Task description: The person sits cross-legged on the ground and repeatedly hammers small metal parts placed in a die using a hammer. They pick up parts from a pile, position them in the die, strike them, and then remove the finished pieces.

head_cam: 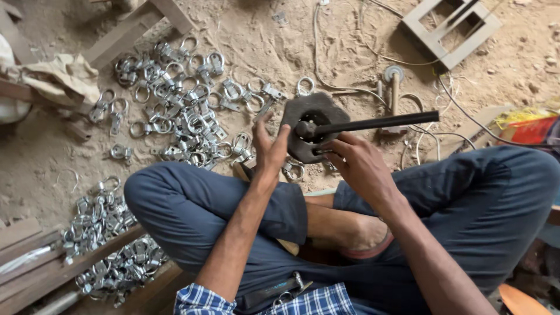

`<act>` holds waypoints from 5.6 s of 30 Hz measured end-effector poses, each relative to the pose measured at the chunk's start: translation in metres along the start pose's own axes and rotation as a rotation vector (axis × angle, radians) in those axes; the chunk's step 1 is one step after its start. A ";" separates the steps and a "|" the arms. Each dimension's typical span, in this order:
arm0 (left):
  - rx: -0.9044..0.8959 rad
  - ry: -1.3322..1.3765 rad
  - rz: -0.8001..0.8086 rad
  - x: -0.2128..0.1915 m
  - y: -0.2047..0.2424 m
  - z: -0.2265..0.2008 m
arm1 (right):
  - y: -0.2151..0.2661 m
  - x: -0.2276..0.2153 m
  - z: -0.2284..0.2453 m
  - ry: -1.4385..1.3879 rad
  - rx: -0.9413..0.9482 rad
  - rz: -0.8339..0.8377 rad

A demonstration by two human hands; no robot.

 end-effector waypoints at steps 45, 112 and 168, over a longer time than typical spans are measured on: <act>0.333 -0.348 0.151 0.028 0.013 -0.019 | 0.163 0.091 0.095 0.108 -0.438 0.738; 0.148 -0.416 0.356 0.057 0.013 0.026 | 0.008 -0.022 -0.088 -0.766 0.223 -0.228; 0.827 -0.211 0.377 0.052 0.040 -0.144 | -0.054 -0.016 -0.045 0.537 0.078 0.143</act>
Point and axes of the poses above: each hand's wrist, its own y-axis away from the middle knuckle, its own x-axis out of the palm, z = x × y, the point moved 10 cm from there along -y, towards the middle knuckle, and after that the axes turned 15 degrees about x, right-handed, at the moved point
